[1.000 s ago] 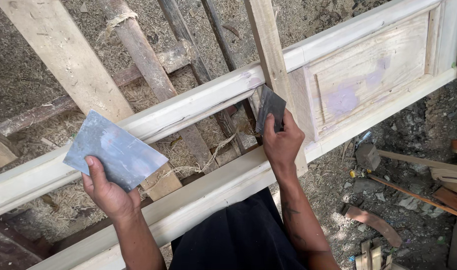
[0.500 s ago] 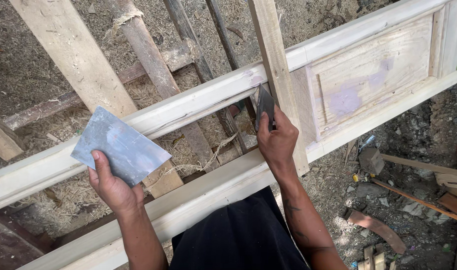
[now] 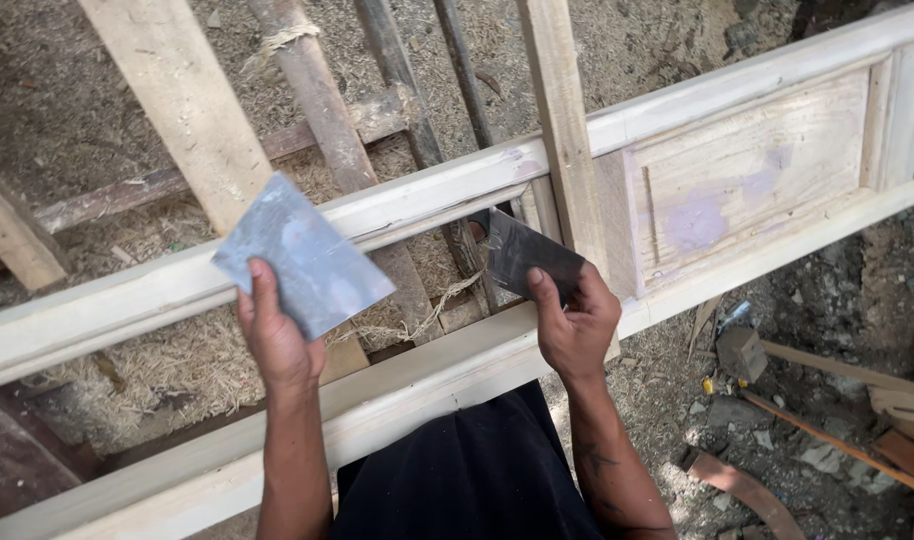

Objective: The person sands a wooden door frame using sandpaper. They apply wood filler to the surface and continue sanding to smooth the wood.

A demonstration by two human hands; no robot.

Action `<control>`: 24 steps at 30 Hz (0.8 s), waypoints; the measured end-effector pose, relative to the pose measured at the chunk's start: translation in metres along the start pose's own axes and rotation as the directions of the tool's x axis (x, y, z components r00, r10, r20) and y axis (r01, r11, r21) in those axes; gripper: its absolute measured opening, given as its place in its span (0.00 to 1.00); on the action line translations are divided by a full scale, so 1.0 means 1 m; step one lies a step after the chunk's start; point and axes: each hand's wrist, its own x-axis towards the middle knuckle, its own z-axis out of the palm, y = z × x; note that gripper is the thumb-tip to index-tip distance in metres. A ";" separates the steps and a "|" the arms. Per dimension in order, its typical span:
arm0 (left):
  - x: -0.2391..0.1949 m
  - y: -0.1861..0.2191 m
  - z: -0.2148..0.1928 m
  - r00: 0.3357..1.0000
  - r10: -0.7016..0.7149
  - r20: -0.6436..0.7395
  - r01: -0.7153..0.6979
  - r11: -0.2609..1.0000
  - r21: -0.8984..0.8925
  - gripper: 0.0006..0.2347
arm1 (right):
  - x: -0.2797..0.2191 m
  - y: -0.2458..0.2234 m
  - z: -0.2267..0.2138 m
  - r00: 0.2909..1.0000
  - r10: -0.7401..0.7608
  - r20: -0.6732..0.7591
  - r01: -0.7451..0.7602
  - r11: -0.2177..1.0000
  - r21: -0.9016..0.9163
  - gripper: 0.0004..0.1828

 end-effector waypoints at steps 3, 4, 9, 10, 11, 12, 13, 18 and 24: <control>-0.002 -0.023 0.025 0.996 -0.067 0.062 0.078 0.978 -0.195 0.20 | -0.004 -0.003 0.010 0.975 -0.210 0.073 0.198 0.969 0.147 0.10; -0.005 -0.029 0.034 0.996 -0.041 0.078 0.057 0.977 -0.206 0.20 | -0.003 -0.007 0.016 0.929 -0.351 0.113 0.330 0.928 0.171 0.09; -0.022 -0.031 0.062 0.996 0.018 0.087 0.009 0.954 -0.300 0.19 | 0.003 -0.018 0.033 0.702 -0.679 0.214 0.669 0.732 0.127 0.14; -0.023 -0.028 0.065 0.996 0.043 0.079 -0.016 0.951 -0.308 0.19 | 0.000 -0.020 0.034 0.692 -0.685 0.229 0.685 0.723 0.093 0.14; -0.023 -0.024 0.068 0.995 0.067 0.070 -0.041 0.948 -0.315 0.19 | -0.002 -0.020 0.035 0.682 -0.690 0.244 0.699 0.712 0.060 0.15; -0.026 -0.019 0.069 0.996 0.063 0.070 -0.038 0.948 -0.316 0.19 | -0.001 -0.018 0.036 0.702 -0.674 0.231 0.683 0.729 0.048 0.16; -0.030 -0.014 0.070 0.996 0.060 0.069 -0.035 0.948 -0.316 0.19 | 0.000 -0.014 0.037 0.722 -0.657 0.218 0.667 0.745 0.036 0.17; -0.046 0.003 0.074 0.979 0.180 0.097 -0.147 0.948 -0.282 0.17 | 0.009 -0.001 0.029 0.764 -0.606 0.223 0.635 0.768 -0.088 0.19; -0.033 0.017 0.075 0.945 0.304 0.124 -0.323 0.926 0.195 0.15 | 0.032 -0.054 0.003 0.714 -0.660 0.235 0.699 0.693 -0.177 0.16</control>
